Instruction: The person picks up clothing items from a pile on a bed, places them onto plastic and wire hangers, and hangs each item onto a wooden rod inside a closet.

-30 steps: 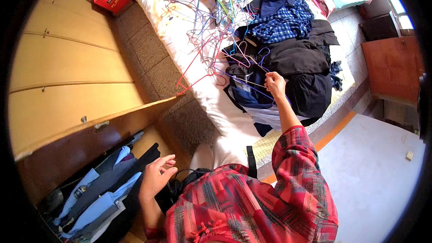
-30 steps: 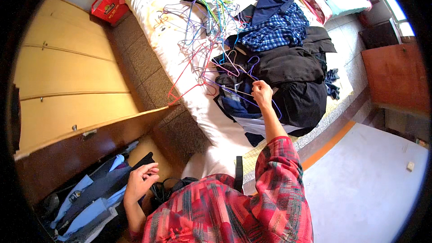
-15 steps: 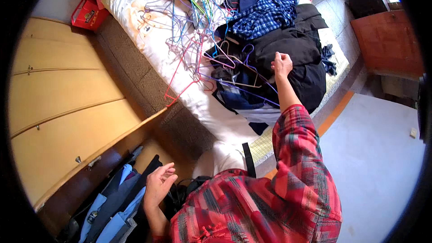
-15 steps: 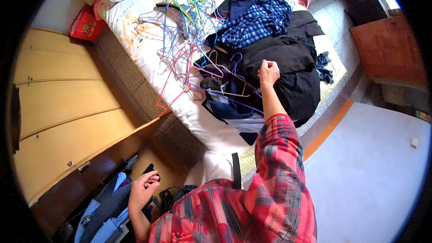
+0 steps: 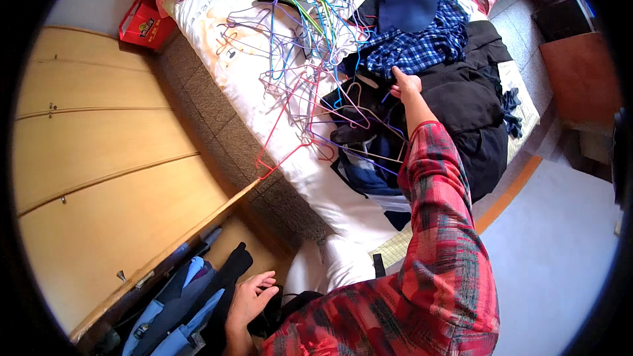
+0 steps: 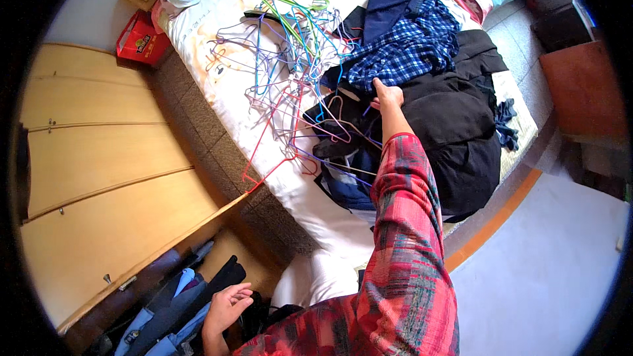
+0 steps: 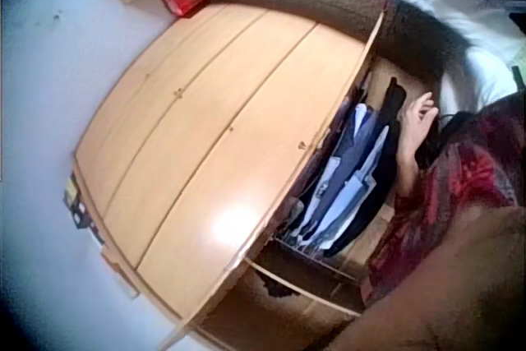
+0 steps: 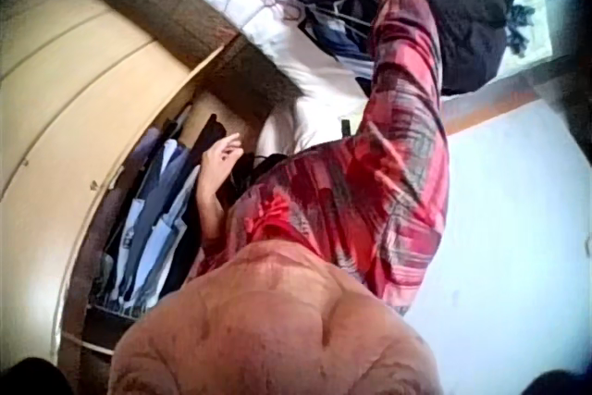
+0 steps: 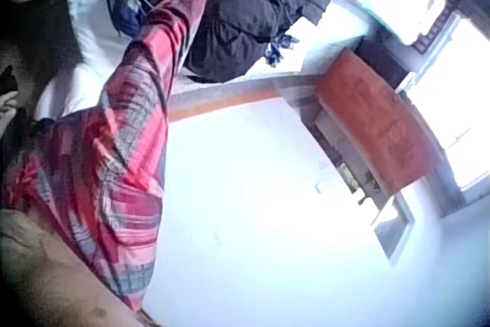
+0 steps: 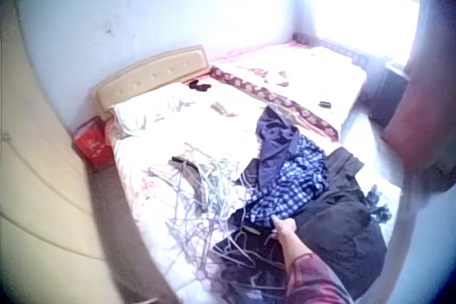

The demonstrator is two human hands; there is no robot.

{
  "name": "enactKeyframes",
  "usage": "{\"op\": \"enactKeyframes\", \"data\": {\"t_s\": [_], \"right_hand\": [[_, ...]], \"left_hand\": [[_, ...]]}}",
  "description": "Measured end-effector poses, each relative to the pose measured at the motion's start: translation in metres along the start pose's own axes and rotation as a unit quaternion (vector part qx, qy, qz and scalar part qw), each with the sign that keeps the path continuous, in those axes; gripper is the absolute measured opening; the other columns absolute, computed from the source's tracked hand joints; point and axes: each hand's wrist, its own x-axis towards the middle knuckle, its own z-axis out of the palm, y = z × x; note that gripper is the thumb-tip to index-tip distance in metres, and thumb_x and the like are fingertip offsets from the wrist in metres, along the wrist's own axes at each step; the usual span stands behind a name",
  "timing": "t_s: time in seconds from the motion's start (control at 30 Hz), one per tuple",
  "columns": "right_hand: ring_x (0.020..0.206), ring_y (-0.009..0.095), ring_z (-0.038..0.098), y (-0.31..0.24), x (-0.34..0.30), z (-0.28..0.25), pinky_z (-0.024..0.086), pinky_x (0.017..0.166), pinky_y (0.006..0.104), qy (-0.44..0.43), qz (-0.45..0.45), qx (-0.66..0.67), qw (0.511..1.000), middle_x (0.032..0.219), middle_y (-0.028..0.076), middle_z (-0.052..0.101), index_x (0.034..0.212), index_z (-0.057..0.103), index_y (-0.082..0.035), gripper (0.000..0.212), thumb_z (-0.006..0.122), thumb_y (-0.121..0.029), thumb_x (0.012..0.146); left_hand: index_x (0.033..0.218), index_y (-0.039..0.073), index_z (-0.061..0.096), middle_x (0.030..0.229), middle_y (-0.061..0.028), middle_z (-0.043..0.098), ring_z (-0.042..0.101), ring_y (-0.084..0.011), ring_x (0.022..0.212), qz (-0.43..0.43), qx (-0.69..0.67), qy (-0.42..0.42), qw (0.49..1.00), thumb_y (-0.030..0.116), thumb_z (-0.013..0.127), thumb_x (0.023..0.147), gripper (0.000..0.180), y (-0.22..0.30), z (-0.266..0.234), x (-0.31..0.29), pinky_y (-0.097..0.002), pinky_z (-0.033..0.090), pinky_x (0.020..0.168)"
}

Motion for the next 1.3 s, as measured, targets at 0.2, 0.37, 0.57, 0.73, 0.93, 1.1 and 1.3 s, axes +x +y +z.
{"op": "enactKeyframes", "data": {"t_s": [0.2,0.37,0.57,0.73,0.93,1.1,1.3], "right_hand": [[0.075,0.027,0.062,-0.033,-0.029,0.007,0.053,0.053,0.0323,-0.003,-0.007,-0.166,0.986,0.107,0.016,0.057,0.107,0.058,0.003,0.081,0.063,-0.065,0.064],[0.064,0.025,0.063,-0.023,0.023,-0.008,0.052,0.049,0.0331,-0.051,-0.058,-0.315,0.946,0.08,0.014,0.063,0.077,0.063,0.003,0.024,0.056,-0.02,0.075],[0.098,0.034,0.051,-0.103,0.006,-0.079,0.051,0.067,0.0569,-0.099,-0.076,0.286,0.95,0.107,0.014,0.052,0.114,0.045,-0.005,0.039,0.057,-0.03,0.087],[0.079,0.023,0.06,-0.224,-0.057,-0.171,0.052,0.064,0.0437,-0.043,-0.282,0.423,0.86,0.088,0.008,0.06,0.101,0.054,-0.007,0.022,0.054,-0.025,0.089],[0.085,0.027,0.06,-0.317,-0.168,-0.291,0.046,0.081,0.0348,0.216,-0.626,-0.057,0.747,0.096,0.014,0.062,0.111,0.057,-0.007,0.034,0.065,-0.019,0.08],[0.089,0.028,0.061,-0.316,-0.337,-0.328,0.046,0.084,0.0334,0.38,-0.735,-0.128,0.547,0.098,0.016,0.063,0.116,0.055,-0.009,0.039,0.064,-0.016,0.079],[0.087,0.027,0.061,-0.258,-0.469,-0.31,0.047,0.082,0.0335,0.18,-0.783,0.037,0.594,0.096,0.015,0.063,0.113,0.056,-0.009,0.033,0.061,-0.018,0.081]], "left_hand": [[0.111,-0.001,0.058,0.096,-0.0114,0.065,0.062,-0.0127,0.082,-0.015,-0.028,-0.008,0.999,0.006,0.064,0.077,0.035,0.006,0.005,0.016,-0.0235,0.049,0.069],[0.111,-0.001,0.058,0.096,-0.0113,0.065,0.062,-0.0128,0.082,-0.008,-0.015,-0.016,1.0,0.005,0.065,0.077,0.035,0.02,0.005,0.025,-0.0234,0.049,0.069],[0.111,0.0,0.058,0.096,-0.0112,0.065,0.063,-0.0135,0.082,0.025,-0.016,0.019,0.999,0.009,0.065,0.077,0.036,0.017,0.002,0.005,-0.0245,0.049,0.07],[0.112,0.002,0.058,0.096,-0.0116,0.065,0.063,-0.0153,0.08,0.052,-0.014,0.022,0.998,0.011,0.066,0.076,0.038,0.02,0.005,-0.015,-0.0252,0.049,0.07],[0.112,0.003,0.059,0.094,-0.0127,0.064,0.063,-0.0168,0.079,0.127,0.0,0.033,0.991,0.012,0.066,0.076,0.038,0.021,0.0,-0.045,-0.0266,0.05,0.067],[0.114,0.006,0.058,0.093,-0.0119,0.064,0.062,-0.0177,0.077,0.191,0.004,0.062,0.98,0.017,0.068,0.076,0.041,0.014,-0.003,-0.073,-0.0284,0.05,0.067],[0.113,0.007,0.059,0.092,-0.0115,0.064,0.061,-0.0173,0.078,0.263,-0.015,0.123,0.957,0.018,0.068,0.076,0.04,-0.013,-0.008,-0.122,-0.028,0.049,0.068]]}}
